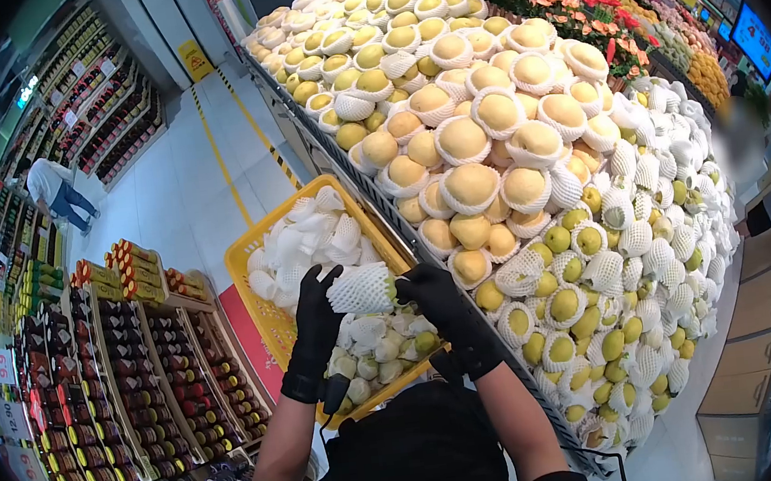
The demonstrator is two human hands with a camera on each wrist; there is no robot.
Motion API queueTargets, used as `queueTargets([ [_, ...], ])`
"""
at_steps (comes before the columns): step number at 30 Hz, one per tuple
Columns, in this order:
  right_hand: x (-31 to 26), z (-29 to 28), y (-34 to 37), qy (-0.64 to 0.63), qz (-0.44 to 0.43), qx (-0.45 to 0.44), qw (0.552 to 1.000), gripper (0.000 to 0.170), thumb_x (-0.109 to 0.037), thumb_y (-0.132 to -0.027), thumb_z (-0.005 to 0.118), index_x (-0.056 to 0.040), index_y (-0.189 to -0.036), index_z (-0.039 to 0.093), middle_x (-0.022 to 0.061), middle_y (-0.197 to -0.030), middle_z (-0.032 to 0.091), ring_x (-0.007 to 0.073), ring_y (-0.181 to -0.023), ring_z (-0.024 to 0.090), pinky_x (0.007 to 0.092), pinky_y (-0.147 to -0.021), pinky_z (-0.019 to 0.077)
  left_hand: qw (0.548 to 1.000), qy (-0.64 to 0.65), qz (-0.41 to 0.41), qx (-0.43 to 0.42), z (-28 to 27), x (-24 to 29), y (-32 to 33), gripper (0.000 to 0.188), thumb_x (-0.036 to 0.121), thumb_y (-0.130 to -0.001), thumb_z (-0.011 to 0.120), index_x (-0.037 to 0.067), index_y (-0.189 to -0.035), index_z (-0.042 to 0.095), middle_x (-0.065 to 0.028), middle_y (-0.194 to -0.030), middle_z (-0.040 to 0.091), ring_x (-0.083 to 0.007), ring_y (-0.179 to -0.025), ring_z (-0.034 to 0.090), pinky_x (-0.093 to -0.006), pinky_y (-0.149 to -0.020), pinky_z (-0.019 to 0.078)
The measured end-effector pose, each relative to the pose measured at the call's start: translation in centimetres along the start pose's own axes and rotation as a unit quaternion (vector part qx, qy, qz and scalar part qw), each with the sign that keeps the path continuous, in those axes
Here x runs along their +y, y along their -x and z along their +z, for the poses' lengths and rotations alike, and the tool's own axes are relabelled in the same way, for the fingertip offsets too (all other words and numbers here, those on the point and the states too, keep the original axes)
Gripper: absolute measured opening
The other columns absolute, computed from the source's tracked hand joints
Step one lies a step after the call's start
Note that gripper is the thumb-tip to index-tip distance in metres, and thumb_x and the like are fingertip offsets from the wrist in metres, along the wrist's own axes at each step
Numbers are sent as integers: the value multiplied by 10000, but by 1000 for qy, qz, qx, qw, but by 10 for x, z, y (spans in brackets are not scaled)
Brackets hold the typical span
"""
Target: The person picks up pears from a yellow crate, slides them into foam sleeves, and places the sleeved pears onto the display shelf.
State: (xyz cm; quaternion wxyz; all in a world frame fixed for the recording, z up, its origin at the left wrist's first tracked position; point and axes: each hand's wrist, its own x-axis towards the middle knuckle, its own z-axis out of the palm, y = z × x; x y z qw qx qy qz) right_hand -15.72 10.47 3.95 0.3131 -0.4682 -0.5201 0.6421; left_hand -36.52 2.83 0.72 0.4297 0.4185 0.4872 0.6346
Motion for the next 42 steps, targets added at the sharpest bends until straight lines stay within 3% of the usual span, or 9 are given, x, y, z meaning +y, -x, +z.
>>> queueTargets([
  [6,-8,9,7,-14,6,-10,1000,217,-183,-828,669,31,-843,635,83,-731,662,135,-650,618,277,-623,496,883,432,-176,-46,0,4,-2,460,339,-990,405,45,-1343,381,-168,-1286,521,-294,-1216,481,-415,-1029,393],
  [7,0,5,2,-23,5,0,1000,208,-168,-830,667,35,-832,622,90,-724,655,146,-637,621,281,-612,508,977,176,-84,-87,0,10,-2,433,318,-989,408,43,-1323,411,-158,-1257,542,-276,-1195,500,-401,-1016,406],
  [10,1,-2,0,-8,5,1,1000,211,-176,-827,666,33,-842,637,79,-716,660,135,-642,616,274,-633,495,952,-270,71,-122,2,22,2,351,235,-980,426,30,-1254,499,-126,-1165,597,-220,-1123,552,-357,-968,446],
  [18,-12,4,8,30,-10,-78,996,165,-128,-806,679,34,-836,670,84,-740,673,126,-674,614,269,-652,488,933,277,-216,-83,-4,8,-10,307,35,-917,480,-24,-1216,522,-86,-1099,618,-153,-1014,597,-292,-887,483],
  [21,-15,6,9,55,-22,-74,996,167,-120,-802,683,41,-843,675,88,-745,674,132,-680,615,275,-657,490,957,216,-160,-113,3,18,-3,337,32,-905,521,-9,-1239,505,-80,-1118,611,-154,-1026,590,-291,-898,476],
  [24,-13,6,10,65,-39,-51,996,193,-142,-803,686,45,-853,678,87,-744,675,135,-682,616,281,-659,491,967,-213,57,-131,10,19,2,386,16,-856,607,4,-1230,514,-71,-1115,612,-147,-1037,581,-289,-909,470],
  [27,-6,3,5,62,-39,-20,997,213,-169,-807,685,40,-850,680,86,-747,678,134,-684,616,284,-663,491,996,24,-63,-57,16,13,0,460,25,-798,690,14,-1224,518,-66,-1115,615,-137,-1050,572,-291,-909,468],
  [34,7,7,0,12,-28,27,999,204,-181,-810,685,20,-840,674,79,-749,683,126,-685,615,280,-670,486,981,-190,1,-48,16,12,0,466,44,-786,706,3,-1217,530,-68,-1154,610,-155,-1070,572,-304,-938,458],
  [42,12,2,-2,7,-29,31,999,184,-162,-811,682,19,-845,674,73,-744,683,119,-696,621,273,-678,487,992,81,-87,-37,19,-3,1,438,20,-824,638,0,-1240,502,-86,-1157,595,-176,-1048,584,-326,-891,499],
])
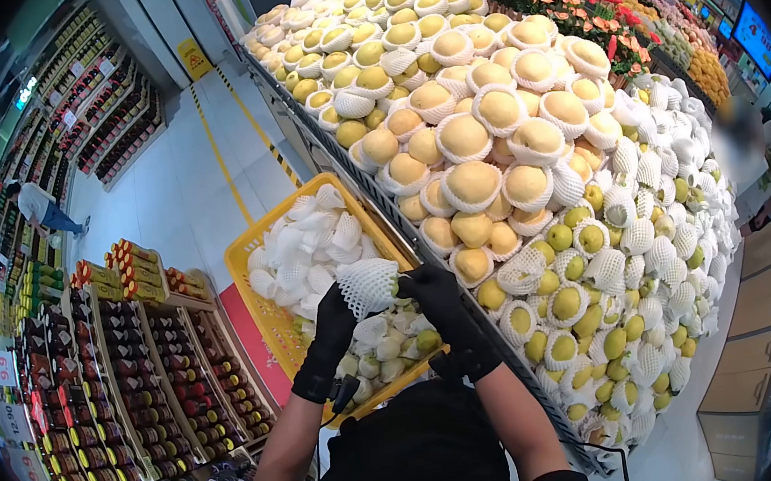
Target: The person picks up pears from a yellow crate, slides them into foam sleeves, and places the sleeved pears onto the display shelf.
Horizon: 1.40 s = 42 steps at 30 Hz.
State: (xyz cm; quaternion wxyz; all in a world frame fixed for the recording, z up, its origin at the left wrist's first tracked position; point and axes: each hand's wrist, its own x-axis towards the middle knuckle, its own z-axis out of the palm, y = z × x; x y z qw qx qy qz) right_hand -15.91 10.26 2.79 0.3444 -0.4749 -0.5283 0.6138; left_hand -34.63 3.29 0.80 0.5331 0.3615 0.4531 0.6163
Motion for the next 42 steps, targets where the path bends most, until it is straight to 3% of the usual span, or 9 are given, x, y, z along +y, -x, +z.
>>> queueTargets([
  [7,1,-2,5,5,-43,-32,999,193,-148,-804,692,25,-890,682,76,-757,687,117,-699,627,261,-654,492,992,-108,4,-71,-9,6,3,509,9,-810,655,-5,-1281,461,-97,-1169,587,-169,-1045,582,-311,-914,486],
  [13,1,-9,5,-40,-2,-7,999,143,-68,-806,680,47,-887,653,91,-751,668,139,-682,633,268,-655,510,988,108,-95,-58,-2,34,1,494,-29,-825,624,-10,-1288,453,-98,-1167,587,-169,-1055,583,-307,-901,499],
  [20,-8,-12,13,-17,13,-16,1000,129,-58,-808,676,59,-849,638,104,-739,662,150,-668,633,271,-656,513,910,-379,151,-79,-15,10,-4,278,43,-906,483,13,-1176,542,-92,-1074,615,-169,-967,611,-286,-838,506],
  [23,-2,-11,16,-5,-8,-45,999,195,-145,-809,688,28,-899,682,75,-740,683,122,-669,622,266,-639,492,987,143,-73,-20,-10,-2,-5,216,119,-941,453,-2,-1062,585,-126,-1022,634,-202,-918,635,-301,-825,509],
  [29,-1,-6,21,14,-5,-28,1000,196,-149,-816,676,30,-895,681,82,-742,685,120,-678,627,272,-653,493,930,332,-148,63,1,2,-7,177,99,-910,505,5,-1034,591,-135,-973,643,-233,-917,635,-328,-832,505],
  [31,0,-6,21,-8,8,-3,1000,195,-146,-818,674,34,-892,677,86,-736,682,125,-678,629,272,-652,494,992,-113,35,43,2,7,3,186,63,-874,552,7,-1047,589,-134,-966,647,-235,-925,634,-329,-839,501],
  [32,1,-6,21,-19,15,9,1000,194,-144,-819,672,36,-891,675,88,-733,681,127,-678,629,272,-652,494,934,-333,126,29,3,9,7,202,46,-856,576,8,-1053,588,-133,-963,649,-237,-929,634,-330,-842,500],
  [38,-9,-1,32,-39,44,-34,998,144,-80,-821,644,45,-894,648,76,-765,646,139,-702,612,268,-677,492,978,-187,43,-77,-19,-5,10,278,17,-827,608,11,-1101,566,-111,-948,645,-220,-919,633,-312,-815,501],
  [42,8,14,37,-36,23,-12,999,175,-87,-799,677,61,-887,647,99,-724,656,143,-637,618,274,-618,497,967,227,-118,-12,-22,-16,21,245,31,-865,577,13,-1108,562,-94,-963,644,-214,-915,631,-308,-804,505],
])
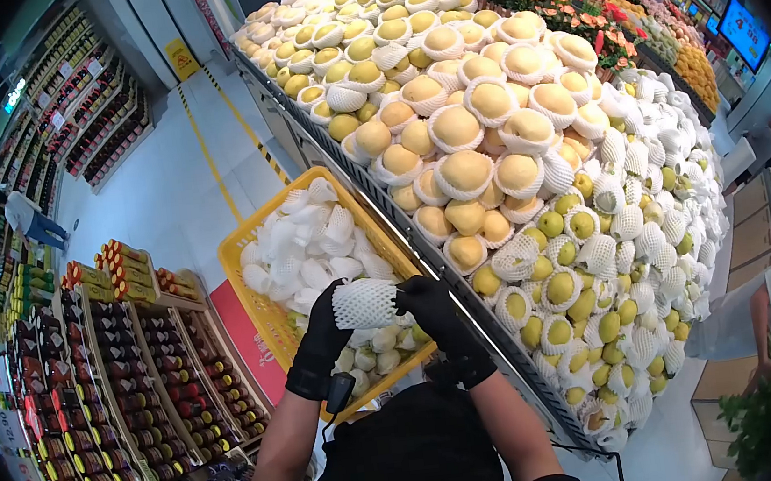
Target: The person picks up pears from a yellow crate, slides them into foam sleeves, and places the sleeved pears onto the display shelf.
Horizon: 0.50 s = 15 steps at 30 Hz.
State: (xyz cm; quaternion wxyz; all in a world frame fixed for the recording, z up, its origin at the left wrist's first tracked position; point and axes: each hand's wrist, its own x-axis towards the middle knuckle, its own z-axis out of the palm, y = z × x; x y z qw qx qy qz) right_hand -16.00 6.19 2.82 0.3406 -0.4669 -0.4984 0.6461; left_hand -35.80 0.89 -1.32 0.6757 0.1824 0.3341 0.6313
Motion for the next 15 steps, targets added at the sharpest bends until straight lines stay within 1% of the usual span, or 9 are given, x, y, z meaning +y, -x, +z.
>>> queueTargets([
  [2,0,5,3,-12,-5,1,1000,166,-79,-796,677,61,-881,647,99,-723,656,144,-628,615,272,-612,497,992,122,-43,0,-13,-4,-5,243,75,-899,550,19,-1136,554,-86,-996,642,-214,-933,630,-311,-814,505],
  [3,1,7,4,-18,-8,1,1000,162,-75,-795,677,60,-878,647,98,-723,656,144,-624,613,271,-608,496,996,-82,43,2,-11,-2,-2,264,98,-907,545,21,-1160,539,-90,-1025,633,-215,-951,625,-316,-831,504],
  [4,6,9,2,-9,-16,8,1000,150,-70,-795,676,58,-869,646,98,-721,656,143,-623,614,265,-603,493,951,-281,128,6,-11,-1,3,287,121,-916,541,23,-1184,525,-95,-1054,623,-215,-970,621,-321,-849,504],
  [5,8,10,3,-10,-22,19,1000,147,-70,-796,675,56,-866,646,96,-719,655,141,-621,612,265,-602,493,860,-467,205,11,-10,1,8,310,144,-924,536,26,-1209,510,-99,-1083,614,-215,-988,617,-327,-866,503],
  [8,8,17,8,-12,-36,46,998,143,-73,-799,674,53,-860,646,90,-716,653,133,-619,606,263,-598,490,936,-333,101,-47,16,25,19,426,203,-907,574,34,-1280,457,-129,-1159,576,-252,-1045,598,-380,-929,489],
  [10,8,21,13,-13,-43,56,997,145,-81,-803,675,50,-858,646,84,-719,651,126,-621,602,260,-594,487,995,18,-30,-92,28,34,28,493,206,-885,609,24,-1305,424,-149,-1184,560,-280,-1071,583,-423,-946,481],
  [11,7,24,16,-19,-38,63,997,150,-85,-807,674,48,-869,648,81,-721,649,123,-620,598,257,-592,486,970,196,-96,-109,33,37,32,529,208,-874,626,19,-1318,407,-159,-1197,552,-294,-1084,575,-444,-954,476],
  [14,-5,34,29,-23,-27,75,997,179,-111,-823,670,43,-912,651,72,-725,644,116,-617,587,252,-588,483,993,-9,-67,-93,41,42,41,582,237,-869,630,7,-1338,374,-169,-1241,527,-330,-1132,543,-486,-947,474],
  [15,-8,36,32,-15,-23,72,997,199,-130,-832,666,42,-932,651,68,-726,642,115,-617,585,251,-588,482,992,5,-77,-102,38,41,40,558,243,-882,612,23,-1337,378,-165,-1246,520,-319,-1147,531,-478,-952,473],
])
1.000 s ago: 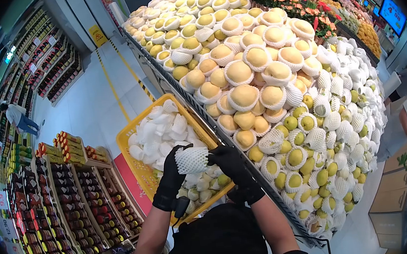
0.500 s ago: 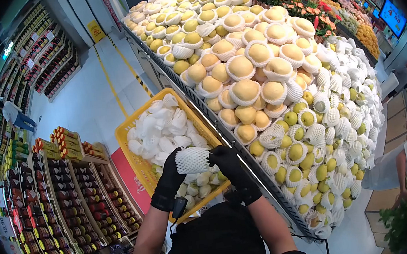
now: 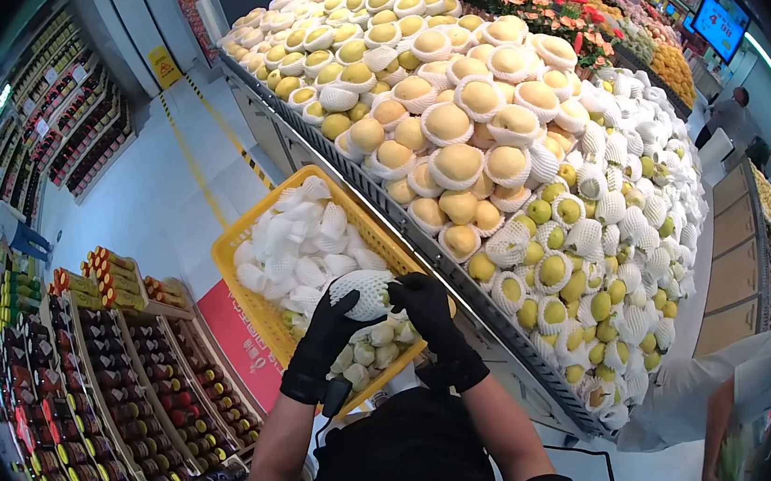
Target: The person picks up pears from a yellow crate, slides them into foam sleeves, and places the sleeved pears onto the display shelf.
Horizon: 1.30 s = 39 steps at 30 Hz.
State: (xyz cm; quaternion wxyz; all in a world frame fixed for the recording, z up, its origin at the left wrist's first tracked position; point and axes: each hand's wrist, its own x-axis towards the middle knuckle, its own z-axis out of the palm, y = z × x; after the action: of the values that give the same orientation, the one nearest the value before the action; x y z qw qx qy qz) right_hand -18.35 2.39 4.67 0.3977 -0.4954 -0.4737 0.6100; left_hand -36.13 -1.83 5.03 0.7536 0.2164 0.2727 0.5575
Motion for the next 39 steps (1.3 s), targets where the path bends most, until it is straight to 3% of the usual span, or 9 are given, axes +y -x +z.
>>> queueTargets([
  [5,-4,-4,9,-42,-36,15,998,332,-257,-917,586,21,-1097,607,79,-886,639,122,-689,593,261,-623,497,979,191,-73,21,-18,-10,1,508,175,-861,651,36,-1288,414,-150,-1224,533,-254,-1135,544,-387,-949,478],
  [7,-5,-5,16,-60,-27,37,997,335,-259,-926,571,12,-1123,595,88,-947,629,128,-714,598,267,-635,506,979,-191,71,3,-22,-16,6,475,199,-903,578,30,-1308,397,-148,-1264,509,-260,-1178,510,-408,-979,450],
  [16,28,-2,11,33,12,-72,997,514,-318,-886,627,-7,-1274,498,102,-1160,593,185,-1005,588,311,-882,475,910,-377,171,11,5,-16,5,483,-6,-834,643,17,-1267,429,-118,-1229,539,-208,-1119,556,-313,-935,480],
  [17,20,-1,12,25,24,-126,991,576,-309,-867,653,1,-1310,456,118,-1216,572,200,-1087,558,321,-940,443,998,-50,40,-11,-11,-26,-8,480,137,-889,619,8,-1300,407,-144,-1258,516,-243,-1166,524,-370,-975,459],
  [20,6,4,17,-11,-29,-155,987,548,-280,-879,640,-9,-1317,451,98,-1248,558,192,-1131,533,318,-976,417,967,242,-72,-33,1,-23,-9,534,316,-938,538,9,-1344,377,-175,-1302,477,-291,-1224,469,-434,-1021,416],
  [29,4,-39,31,-62,-10,-25,998,560,-319,-895,621,-19,-1331,437,94,-1251,549,185,-1122,530,317,-976,414,991,83,-77,-76,29,-66,-39,553,391,-956,481,11,-1347,380,-171,-1307,473,-286,-1221,464,-400,-1033,405],
  [33,-16,-70,54,1,-42,16,999,623,-336,-883,631,-3,-1352,390,115,-1293,512,194,-1171,493,322,-1000,392,973,164,-129,-95,68,-87,-52,562,425,-950,482,29,-1340,392,-153,-1294,488,-269,-1201,485,-395,-1010,423],
  [36,0,-92,59,-23,-78,69,994,638,-340,-890,620,6,-1358,358,119,-1285,514,200,-1164,496,333,-979,409,934,-294,35,-202,83,-106,-63,569,427,-944,493,40,-1347,385,-146,-1300,483,-275,-1192,490,-409,-998,427],
  [39,-6,-117,76,-40,-63,118,990,619,-315,-891,624,-1,-1347,348,112,-1243,536,194,-1131,516,340,-948,434,973,28,-145,-179,106,-118,-72,526,392,-941,523,46,-1319,405,-134,-1267,500,-238,-1150,521,-383,-953,458],
])
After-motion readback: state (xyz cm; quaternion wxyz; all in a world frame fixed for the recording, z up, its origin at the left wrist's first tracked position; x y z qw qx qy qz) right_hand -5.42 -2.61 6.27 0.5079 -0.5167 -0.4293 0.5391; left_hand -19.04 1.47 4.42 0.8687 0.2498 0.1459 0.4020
